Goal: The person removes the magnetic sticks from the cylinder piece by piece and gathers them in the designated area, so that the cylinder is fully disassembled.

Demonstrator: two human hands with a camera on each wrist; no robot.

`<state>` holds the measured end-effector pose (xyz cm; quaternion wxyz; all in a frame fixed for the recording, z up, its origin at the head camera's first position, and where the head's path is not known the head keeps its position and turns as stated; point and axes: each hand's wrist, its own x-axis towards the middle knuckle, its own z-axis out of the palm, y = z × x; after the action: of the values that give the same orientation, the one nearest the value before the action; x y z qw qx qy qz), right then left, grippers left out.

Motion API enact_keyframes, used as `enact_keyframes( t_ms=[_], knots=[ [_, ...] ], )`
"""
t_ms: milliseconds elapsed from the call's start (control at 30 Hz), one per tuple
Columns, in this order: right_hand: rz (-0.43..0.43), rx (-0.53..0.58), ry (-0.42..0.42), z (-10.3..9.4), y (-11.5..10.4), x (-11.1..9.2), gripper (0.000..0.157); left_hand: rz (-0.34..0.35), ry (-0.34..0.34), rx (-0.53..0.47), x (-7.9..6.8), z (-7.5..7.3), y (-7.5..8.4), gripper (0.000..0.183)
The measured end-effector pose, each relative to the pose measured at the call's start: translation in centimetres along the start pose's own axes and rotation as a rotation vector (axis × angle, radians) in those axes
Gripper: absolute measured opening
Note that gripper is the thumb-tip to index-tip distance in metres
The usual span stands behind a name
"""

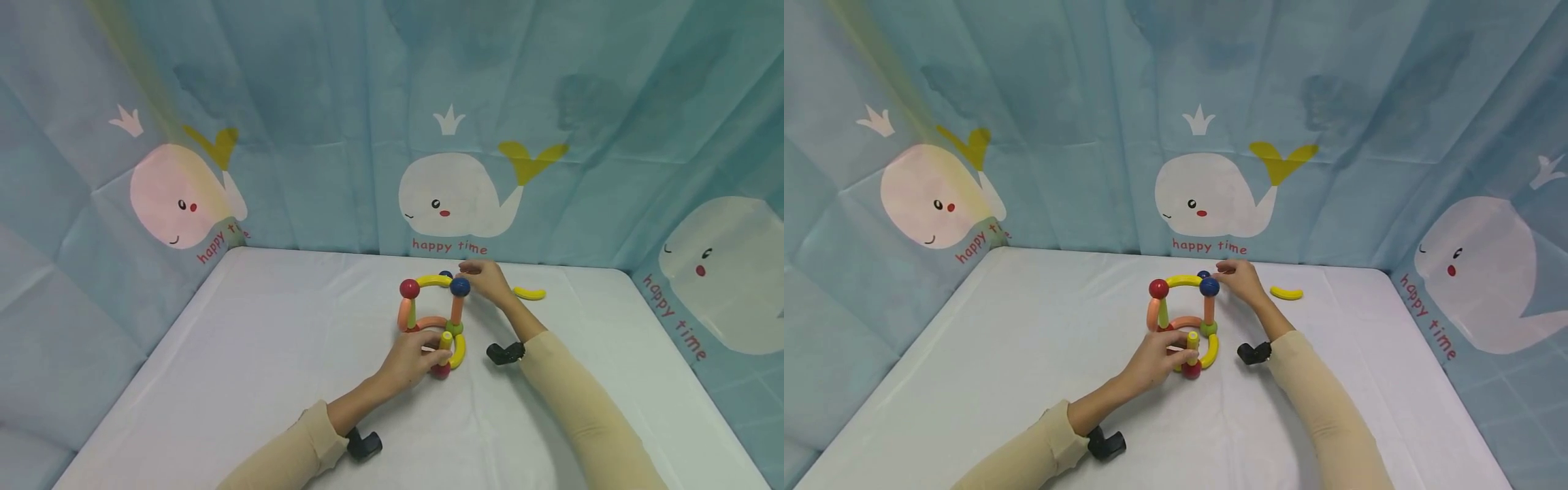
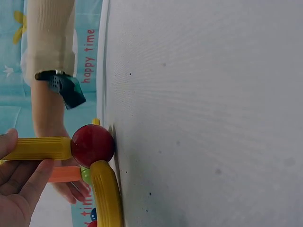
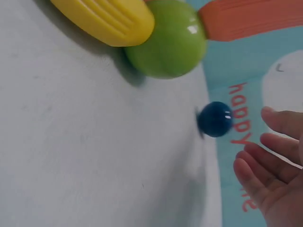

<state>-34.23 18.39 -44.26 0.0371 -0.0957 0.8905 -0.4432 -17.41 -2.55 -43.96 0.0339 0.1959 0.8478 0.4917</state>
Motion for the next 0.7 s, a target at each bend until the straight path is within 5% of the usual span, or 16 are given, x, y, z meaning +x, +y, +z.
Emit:
enact_keyframes(
  t_ms=[367,700],
  knots=[
    [0.005,0.126,0.035,-2.8,-0.2,-5.3,0.046,-0.001,-0.001,-0.008,-0.1,0.0,0.0,0.03],
    [-0.001,0.138,0.039,-2.7,-1.5,-10.2,0.046,-0.019,-0.01,-0.016,0.1,0.0,-0.1,0.032]
  ],
)
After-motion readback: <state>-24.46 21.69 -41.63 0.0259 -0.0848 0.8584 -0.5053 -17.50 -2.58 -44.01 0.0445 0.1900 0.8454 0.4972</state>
